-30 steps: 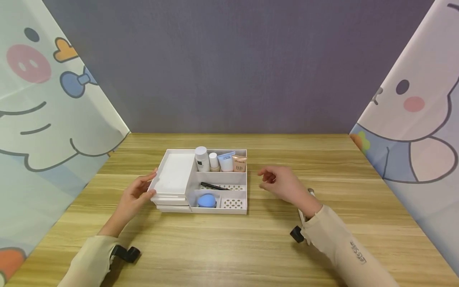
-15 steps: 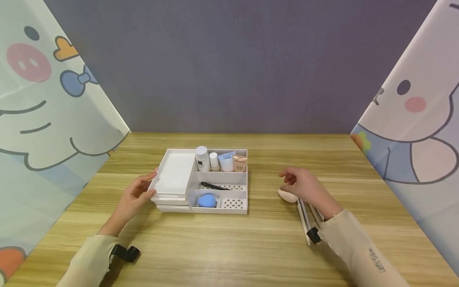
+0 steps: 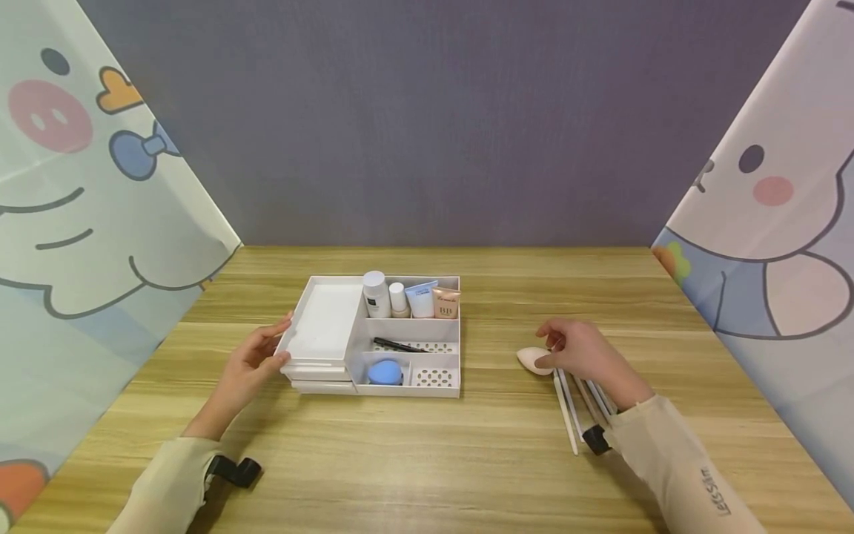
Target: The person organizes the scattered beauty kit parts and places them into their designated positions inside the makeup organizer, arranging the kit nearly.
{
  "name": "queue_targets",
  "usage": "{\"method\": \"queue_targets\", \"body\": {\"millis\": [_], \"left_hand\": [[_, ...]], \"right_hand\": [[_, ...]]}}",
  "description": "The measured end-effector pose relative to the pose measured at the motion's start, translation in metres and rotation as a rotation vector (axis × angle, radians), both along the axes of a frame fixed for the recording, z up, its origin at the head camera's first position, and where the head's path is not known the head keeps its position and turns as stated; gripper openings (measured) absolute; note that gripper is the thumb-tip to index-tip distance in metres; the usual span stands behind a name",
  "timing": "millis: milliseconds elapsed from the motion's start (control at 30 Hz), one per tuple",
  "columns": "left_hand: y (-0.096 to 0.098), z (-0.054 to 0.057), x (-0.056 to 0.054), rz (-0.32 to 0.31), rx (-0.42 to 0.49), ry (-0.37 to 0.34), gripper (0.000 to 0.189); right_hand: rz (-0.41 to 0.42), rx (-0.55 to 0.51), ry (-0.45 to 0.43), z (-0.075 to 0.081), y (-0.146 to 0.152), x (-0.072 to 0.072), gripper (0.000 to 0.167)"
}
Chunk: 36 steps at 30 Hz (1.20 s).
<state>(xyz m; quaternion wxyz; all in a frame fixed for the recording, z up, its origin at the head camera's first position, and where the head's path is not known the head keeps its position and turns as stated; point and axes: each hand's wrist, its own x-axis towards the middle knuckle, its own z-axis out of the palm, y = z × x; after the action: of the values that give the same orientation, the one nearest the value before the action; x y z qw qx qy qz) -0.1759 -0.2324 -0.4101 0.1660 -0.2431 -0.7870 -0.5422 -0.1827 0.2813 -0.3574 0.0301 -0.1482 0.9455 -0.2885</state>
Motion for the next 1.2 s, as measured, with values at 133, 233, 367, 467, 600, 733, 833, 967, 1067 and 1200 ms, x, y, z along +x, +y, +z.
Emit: {"method": "queue_targets", "body": {"millis": [133, 233, 367, 467, 600, 733, 833, 967, 1067, 1200], "left_hand": [[0.0, 0.0, 0.0, -0.006, 0.004, 0.003, 0.045], [0.0, -0.001, 0.001, -0.013, 0.011, 0.003, 0.045], [0.0, -0.001, 0.001, -0.019, 0.021, 0.004, 0.045], [-0.001, -0.001, 0.001, -0.022, 0.023, 0.006, 0.045], [-0.001, -0.002, 0.001, -0.023, 0.024, 0.005, 0.045], [0.0, -0.002, 0.001, -0.022, 0.027, 0.006, 0.045], [0.0, -0.001, 0.001, -0.022, 0.026, 0.01, 0.045], [0.0, -0.001, 0.001, -0.02, 0.021, 0.013, 0.045], [-0.001, -0.002, 0.0, -0.017, 0.019, 0.012, 0.045], [-0.001, -0.002, 0.0, -0.017, 0.015, 0.013, 0.045]], "right_hand": [[0.005, 0.015, -0.011, -0.003, 0.002, 0.0, 0.047], [0.007, 0.014, -0.013, -0.005, 0.003, 0.0, 0.042], [0.011, 0.001, -0.028, -0.008, 0.005, 0.0, 0.036], [0.009, -0.008, -0.032, -0.011, 0.007, -0.001, 0.035], [0.002, -0.007, -0.025, -0.014, 0.008, -0.001, 0.034], [0.0, -0.005, -0.021, -0.015, 0.008, -0.001, 0.034], [0.001, -0.003, -0.013, -0.016, 0.008, -0.001, 0.034], [0.0, -0.003, -0.002, -0.017, 0.009, 0.0, 0.034], [-0.003, -0.006, 0.006, -0.017, 0.01, 0.0, 0.033], [-0.005, -0.009, 0.013, -0.017, 0.009, 0.002, 0.032]]}}
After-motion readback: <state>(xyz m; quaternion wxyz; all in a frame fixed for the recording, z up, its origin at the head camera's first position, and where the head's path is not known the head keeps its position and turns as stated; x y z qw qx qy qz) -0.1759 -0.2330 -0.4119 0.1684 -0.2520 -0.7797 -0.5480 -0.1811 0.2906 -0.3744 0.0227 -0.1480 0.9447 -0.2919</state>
